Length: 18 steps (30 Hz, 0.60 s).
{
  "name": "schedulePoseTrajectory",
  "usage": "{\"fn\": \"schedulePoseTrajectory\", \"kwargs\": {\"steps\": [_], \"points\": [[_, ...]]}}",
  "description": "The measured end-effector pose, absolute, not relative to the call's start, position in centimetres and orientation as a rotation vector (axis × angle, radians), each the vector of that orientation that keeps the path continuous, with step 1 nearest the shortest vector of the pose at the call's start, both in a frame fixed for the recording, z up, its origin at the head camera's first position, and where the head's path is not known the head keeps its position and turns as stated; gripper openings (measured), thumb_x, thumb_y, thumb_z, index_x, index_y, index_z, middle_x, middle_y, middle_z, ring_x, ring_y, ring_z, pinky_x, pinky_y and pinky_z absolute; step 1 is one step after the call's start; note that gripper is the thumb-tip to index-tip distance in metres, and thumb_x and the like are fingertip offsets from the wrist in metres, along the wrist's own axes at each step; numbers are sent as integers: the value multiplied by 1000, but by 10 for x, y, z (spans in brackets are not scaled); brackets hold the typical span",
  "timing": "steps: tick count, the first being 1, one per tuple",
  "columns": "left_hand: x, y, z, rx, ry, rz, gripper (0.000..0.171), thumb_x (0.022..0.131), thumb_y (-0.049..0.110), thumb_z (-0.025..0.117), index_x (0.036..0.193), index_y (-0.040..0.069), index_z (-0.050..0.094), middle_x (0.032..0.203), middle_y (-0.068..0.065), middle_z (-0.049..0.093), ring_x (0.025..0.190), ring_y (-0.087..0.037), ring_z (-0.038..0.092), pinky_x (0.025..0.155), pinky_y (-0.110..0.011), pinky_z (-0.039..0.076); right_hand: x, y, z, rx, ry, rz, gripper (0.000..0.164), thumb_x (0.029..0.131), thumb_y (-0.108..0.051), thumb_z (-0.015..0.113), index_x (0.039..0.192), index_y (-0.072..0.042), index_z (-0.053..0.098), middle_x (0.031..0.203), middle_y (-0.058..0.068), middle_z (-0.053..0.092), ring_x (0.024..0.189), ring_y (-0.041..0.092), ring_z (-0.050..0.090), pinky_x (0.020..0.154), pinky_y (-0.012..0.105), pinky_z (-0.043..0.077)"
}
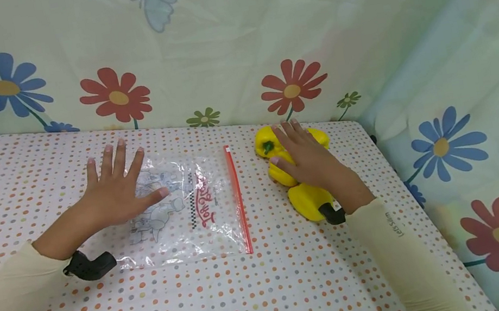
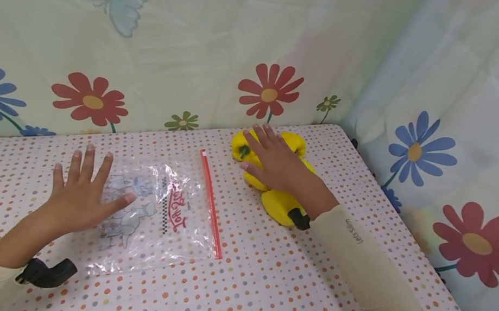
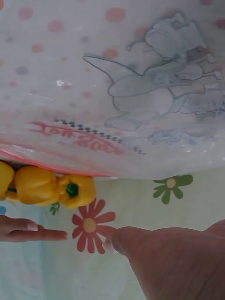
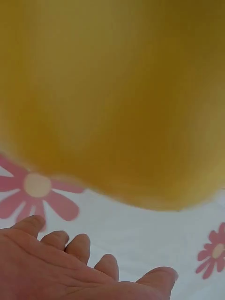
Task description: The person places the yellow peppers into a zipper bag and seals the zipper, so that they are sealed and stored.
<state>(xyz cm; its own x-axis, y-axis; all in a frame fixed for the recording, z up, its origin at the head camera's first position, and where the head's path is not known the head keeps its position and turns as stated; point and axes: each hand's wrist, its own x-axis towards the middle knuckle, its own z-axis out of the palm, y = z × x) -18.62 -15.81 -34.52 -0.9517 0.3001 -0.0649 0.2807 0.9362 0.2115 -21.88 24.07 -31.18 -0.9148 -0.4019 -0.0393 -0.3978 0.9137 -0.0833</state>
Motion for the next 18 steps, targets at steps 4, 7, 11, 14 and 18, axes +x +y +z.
{"fn": "schedulePoseTrajectory", "kwargs": {"steps": [4,7,11,14,18], "points": [[-182,-150,-348,500,2988,326,111,82,82,37,156,6,4,156,-24,-19,140,-44,-23,102,-66,-20,-210,229,-316,-723,3018,-85,80,100,-47,48,158,-15,4,163,8,1,147,24,-9,116,48,7],[-178,-146,-350,540,2986,338,109,83,81,36,156,7,4,157,-23,-18,140,-43,-22,102,-65,-20,-201,219,-320,-779,3021,-5,79,100,-46,48,157,-11,7,163,6,3,147,22,-10,116,46,7],[-171,-142,-352,592,2968,358,107,85,79,37,156,6,4,157,-24,-18,141,-44,-20,104,-67,-15,-190,206,-329,-863,2993,70,74,101,-43,48,156,-8,14,162,6,7,146,19,-10,116,45,8],[-167,-138,-353,623,2951,361,105,87,77,37,156,5,5,157,-25,-16,141,-44,-18,105,-67,-12,-185,199,-336,-902,2950,55,70,101,-38,49,156,-7,18,162,7,12,147,20,-5,116,42,9],[-162,-135,-357,649,2927,371,103,88,76,36,156,4,5,157,-25,-16,141,-44,-18,106,-68,-9,-182,196,-346,-905,2894,51,64,102,-34,50,154,-6,26,160,8,19,148,23,4,116,41,13]]}}
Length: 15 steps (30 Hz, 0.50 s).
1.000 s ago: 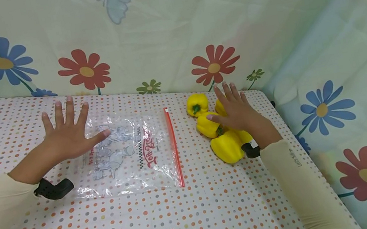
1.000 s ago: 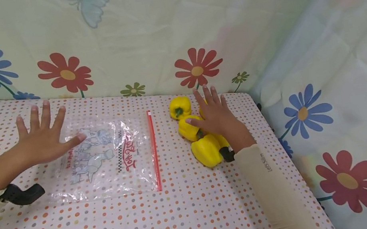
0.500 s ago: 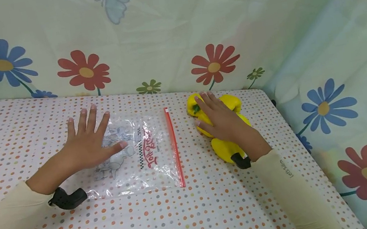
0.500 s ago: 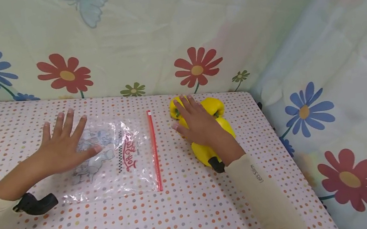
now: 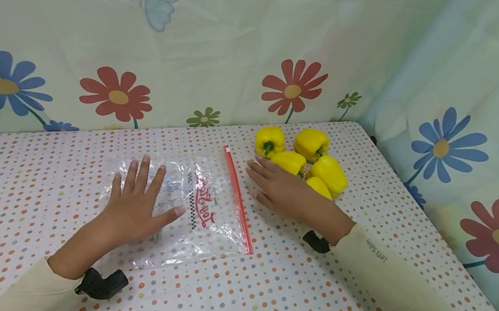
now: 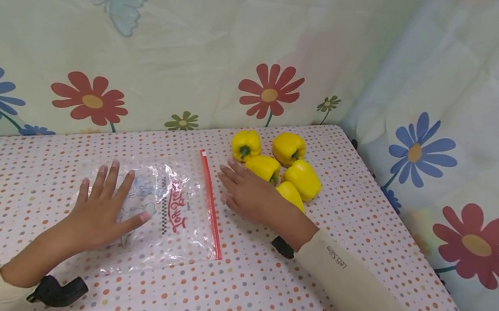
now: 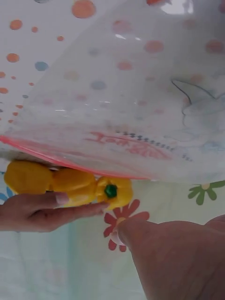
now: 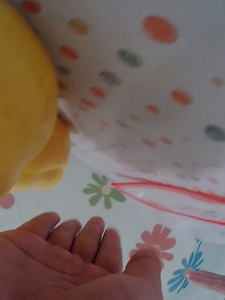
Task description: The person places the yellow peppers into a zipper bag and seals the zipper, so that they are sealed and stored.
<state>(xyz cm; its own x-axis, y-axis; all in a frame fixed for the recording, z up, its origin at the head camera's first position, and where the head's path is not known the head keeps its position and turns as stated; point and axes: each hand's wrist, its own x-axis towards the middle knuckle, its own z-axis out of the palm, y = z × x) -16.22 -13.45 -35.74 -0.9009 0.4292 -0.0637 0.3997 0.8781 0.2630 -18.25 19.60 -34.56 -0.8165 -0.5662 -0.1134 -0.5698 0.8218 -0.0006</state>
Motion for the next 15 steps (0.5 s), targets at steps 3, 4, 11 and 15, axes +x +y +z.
{"fn": "schedulePoseTrajectory", "kwargs": {"steps": [3,4,11,15], "points": [[-159,-134,-362,659,2912,396,102,89,75,37,156,4,5,158,-24,-15,142,-44,-17,106,-68,-6,-181,194,-352,-925,2846,50,60,102,-31,51,152,-5,32,159,8,23,147,25,10,115,41,16],[-157,-134,-364,666,2909,404,102,90,74,38,156,3,6,158,-25,-14,142,-45,-15,106,-68,-6,-180,194,-354,-936,2829,42,59,102,-31,51,151,-5,32,159,9,24,147,25,11,115,42,16],[-143,-130,-379,745,2850,447,100,91,73,38,156,3,9,159,-24,-10,143,-45,-10,107,-67,-3,-176,191,-363,-979,2785,29,57,102,-31,51,152,-11,34,158,7,25,146,26,16,115,45,18],[-136,-123,-380,767,2819,505,98,91,71,40,155,3,12,159,-25,-8,143,-45,-9,108,-67,0,-179,192,-367,-924,2777,-22,59,102,-33,50,154,-12,29,160,4,22,147,23,14,115,44,17]]}}
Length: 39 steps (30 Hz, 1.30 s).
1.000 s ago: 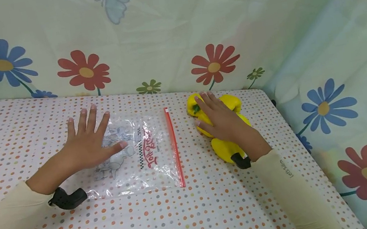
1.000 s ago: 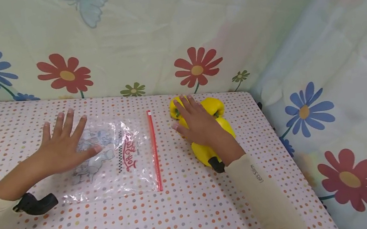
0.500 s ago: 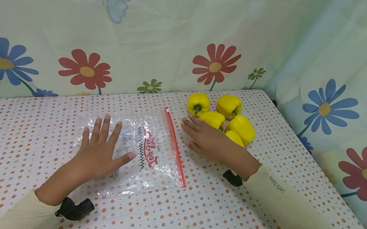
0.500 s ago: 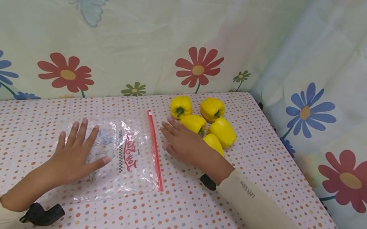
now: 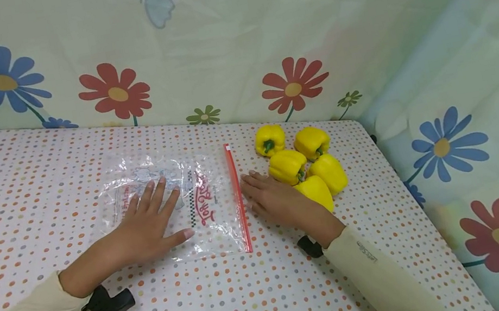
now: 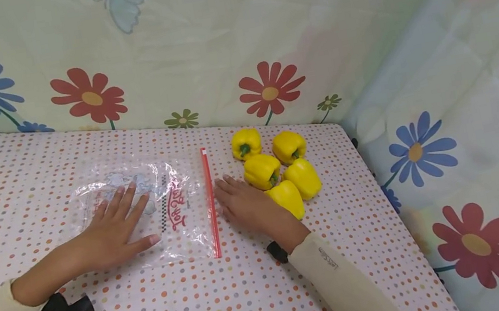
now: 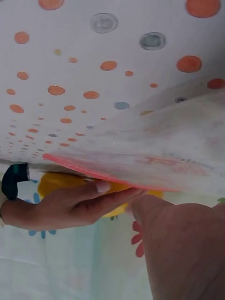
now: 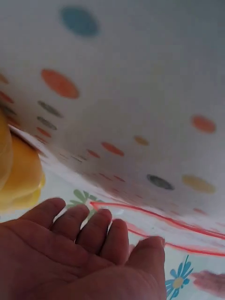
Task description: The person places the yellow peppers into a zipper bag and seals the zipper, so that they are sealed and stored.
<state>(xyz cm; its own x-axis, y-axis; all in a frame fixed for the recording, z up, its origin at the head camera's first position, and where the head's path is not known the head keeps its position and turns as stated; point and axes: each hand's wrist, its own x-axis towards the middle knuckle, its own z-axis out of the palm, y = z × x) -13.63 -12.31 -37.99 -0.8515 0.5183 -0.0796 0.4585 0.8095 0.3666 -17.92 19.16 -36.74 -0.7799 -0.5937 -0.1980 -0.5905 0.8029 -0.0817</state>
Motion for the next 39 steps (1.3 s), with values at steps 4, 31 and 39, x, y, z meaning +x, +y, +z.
{"fn": "schedulePoseTrajectory", "kwargs": {"steps": [4,31,39], "points": [[-134,-119,-378,753,2800,531,96,93,67,41,155,1,11,158,-26,-8,142,-47,-8,108,-68,3,-185,194,-371,-858,2762,-87,60,103,-35,47,155,-14,26,161,1,18,147,20,11,116,42,14],[-136,-115,-399,690,2791,546,91,96,60,44,154,-1,10,156,-29,-10,142,-48,-12,107,-67,-3,-213,179,-373,-895,2663,-105,68,101,-36,52,156,-13,20,162,2,11,148,20,3,116,37,11],[-138,-115,-405,662,2786,553,89,97,63,36,155,-1,10,156,-28,-13,141,-46,-16,107,-66,-7,-217,178,-375,-876,2639,-112,65,100,-35,53,155,-14,24,161,4,16,147,20,6,116,39,12]]}}
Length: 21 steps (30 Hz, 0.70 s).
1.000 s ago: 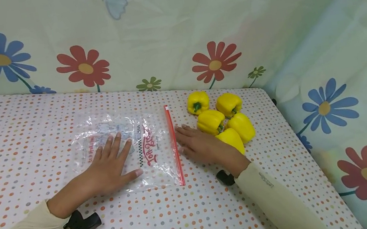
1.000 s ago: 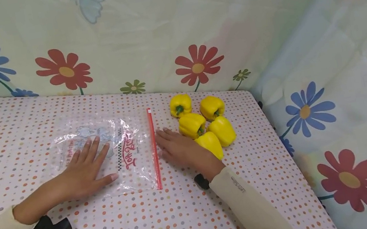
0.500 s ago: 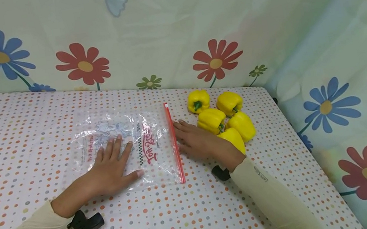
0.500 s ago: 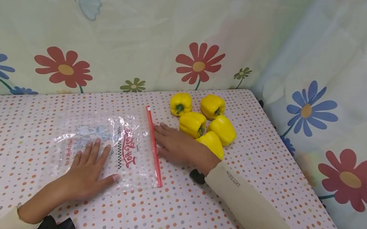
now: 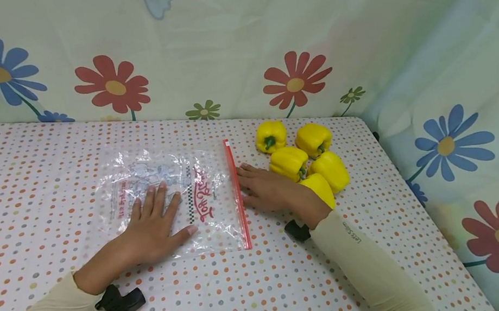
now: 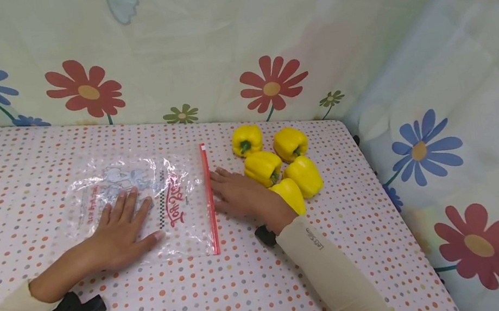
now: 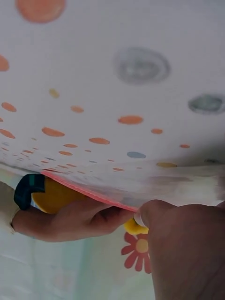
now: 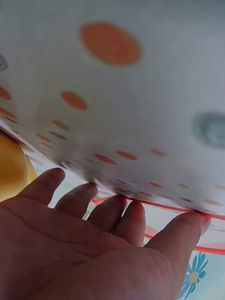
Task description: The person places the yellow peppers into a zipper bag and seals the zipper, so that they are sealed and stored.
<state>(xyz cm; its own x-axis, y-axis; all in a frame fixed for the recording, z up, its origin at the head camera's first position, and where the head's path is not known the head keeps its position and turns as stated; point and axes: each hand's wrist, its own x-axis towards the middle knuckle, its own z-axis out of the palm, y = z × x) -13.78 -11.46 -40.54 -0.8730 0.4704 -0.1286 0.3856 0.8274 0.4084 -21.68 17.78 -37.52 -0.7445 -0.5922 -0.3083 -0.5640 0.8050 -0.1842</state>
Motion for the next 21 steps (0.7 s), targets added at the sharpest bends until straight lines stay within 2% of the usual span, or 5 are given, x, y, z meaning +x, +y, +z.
{"fn": "schedulePoseTrajectory", "kwargs": {"steps": [6,15,21], "points": [[-138,-113,-410,663,2801,549,91,96,65,36,155,0,11,156,-28,-12,140,-47,-16,106,-67,-8,-217,177,-376,-853,2632,-89,66,99,-37,52,155,-16,25,161,2,16,147,19,7,116,40,14],[-137,-113,-411,672,2824,544,90,96,60,44,154,-1,15,156,-31,-9,141,-48,-13,106,-68,-6,-217,176,-374,-846,2624,-73,67,99,-40,52,155,-15,24,161,2,14,147,19,6,116,39,14],[-136,-114,-412,656,2833,521,92,95,64,42,154,0,14,156,-30,-8,140,-49,-14,106,-69,-6,-217,176,-373,-840,2617,-64,69,99,-40,53,155,-14,22,161,1,13,147,18,6,116,39,13]]}}
